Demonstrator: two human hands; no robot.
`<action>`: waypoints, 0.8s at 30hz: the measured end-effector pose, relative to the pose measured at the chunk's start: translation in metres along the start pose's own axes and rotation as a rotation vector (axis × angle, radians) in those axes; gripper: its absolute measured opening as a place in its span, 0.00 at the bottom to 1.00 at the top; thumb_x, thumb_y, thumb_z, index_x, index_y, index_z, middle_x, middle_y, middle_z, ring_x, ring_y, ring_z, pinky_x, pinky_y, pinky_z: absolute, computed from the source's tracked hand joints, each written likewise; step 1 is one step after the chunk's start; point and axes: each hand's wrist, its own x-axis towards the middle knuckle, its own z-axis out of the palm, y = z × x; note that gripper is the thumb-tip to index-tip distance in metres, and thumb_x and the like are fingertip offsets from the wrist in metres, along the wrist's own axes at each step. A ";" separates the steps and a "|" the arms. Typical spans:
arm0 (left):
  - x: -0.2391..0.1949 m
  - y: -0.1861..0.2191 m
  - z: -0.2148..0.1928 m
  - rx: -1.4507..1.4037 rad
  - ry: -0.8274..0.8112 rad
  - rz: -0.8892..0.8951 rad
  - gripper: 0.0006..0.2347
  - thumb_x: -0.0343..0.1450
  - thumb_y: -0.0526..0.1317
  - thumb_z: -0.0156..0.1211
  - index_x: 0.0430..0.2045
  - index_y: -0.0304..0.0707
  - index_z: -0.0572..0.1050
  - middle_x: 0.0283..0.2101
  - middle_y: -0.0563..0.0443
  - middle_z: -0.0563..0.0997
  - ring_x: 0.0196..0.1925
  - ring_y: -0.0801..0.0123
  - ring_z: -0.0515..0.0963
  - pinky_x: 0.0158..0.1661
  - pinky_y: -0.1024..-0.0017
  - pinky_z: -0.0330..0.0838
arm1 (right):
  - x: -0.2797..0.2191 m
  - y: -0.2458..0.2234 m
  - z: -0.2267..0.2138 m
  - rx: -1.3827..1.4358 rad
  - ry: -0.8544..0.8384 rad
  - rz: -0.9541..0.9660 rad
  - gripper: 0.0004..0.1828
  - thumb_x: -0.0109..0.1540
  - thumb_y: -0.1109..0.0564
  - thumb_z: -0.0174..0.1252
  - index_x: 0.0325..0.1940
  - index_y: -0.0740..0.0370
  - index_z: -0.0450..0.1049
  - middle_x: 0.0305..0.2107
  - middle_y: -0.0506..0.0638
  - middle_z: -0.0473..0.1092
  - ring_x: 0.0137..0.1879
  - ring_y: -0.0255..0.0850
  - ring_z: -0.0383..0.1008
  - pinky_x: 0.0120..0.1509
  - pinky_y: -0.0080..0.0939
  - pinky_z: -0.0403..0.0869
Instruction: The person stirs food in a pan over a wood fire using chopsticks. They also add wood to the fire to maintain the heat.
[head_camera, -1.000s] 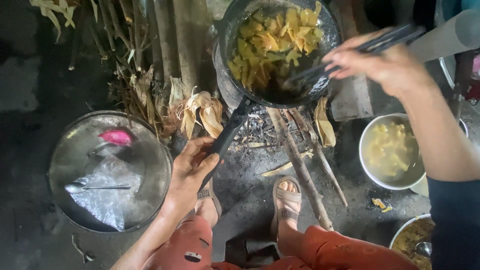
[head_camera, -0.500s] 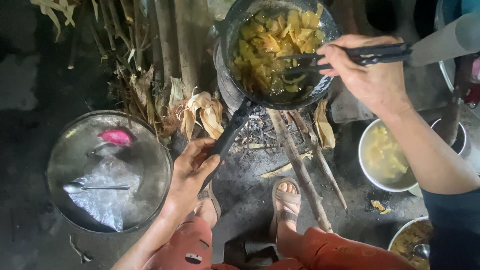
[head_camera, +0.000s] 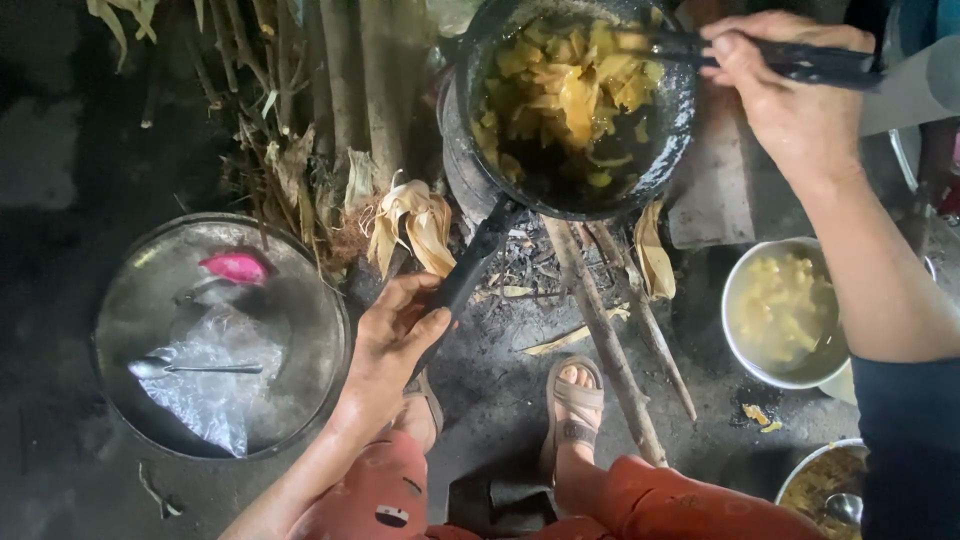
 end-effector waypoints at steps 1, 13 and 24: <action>0.000 0.001 0.000 0.014 -0.004 -0.017 0.13 0.70 0.38 0.62 0.46 0.37 0.73 0.35 0.50 0.80 0.38 0.70 0.80 0.43 0.75 0.74 | -0.002 0.015 0.004 -0.123 0.033 -0.016 0.04 0.81 0.76 0.59 0.54 0.85 0.79 0.45 0.74 0.78 0.42 0.53 0.82 0.42 0.37 0.83; 0.001 0.003 0.002 0.042 -0.001 -0.023 0.13 0.69 0.38 0.61 0.46 0.36 0.72 0.37 0.47 0.82 0.38 0.69 0.83 0.45 0.73 0.76 | 0.010 -0.024 0.020 0.475 -0.045 0.626 0.07 0.73 0.60 0.56 0.53 0.66 0.74 0.45 0.56 0.75 0.46 0.42 0.82 0.53 0.28 0.84; 0.002 0.004 0.003 0.053 -0.002 -0.019 0.12 0.70 0.37 0.61 0.46 0.36 0.73 0.35 0.48 0.82 0.38 0.70 0.81 0.43 0.75 0.75 | 0.007 -0.072 0.049 0.346 0.023 0.547 0.10 0.75 0.55 0.53 0.53 0.65 0.74 0.41 0.54 0.77 0.41 0.40 0.84 0.38 0.23 0.82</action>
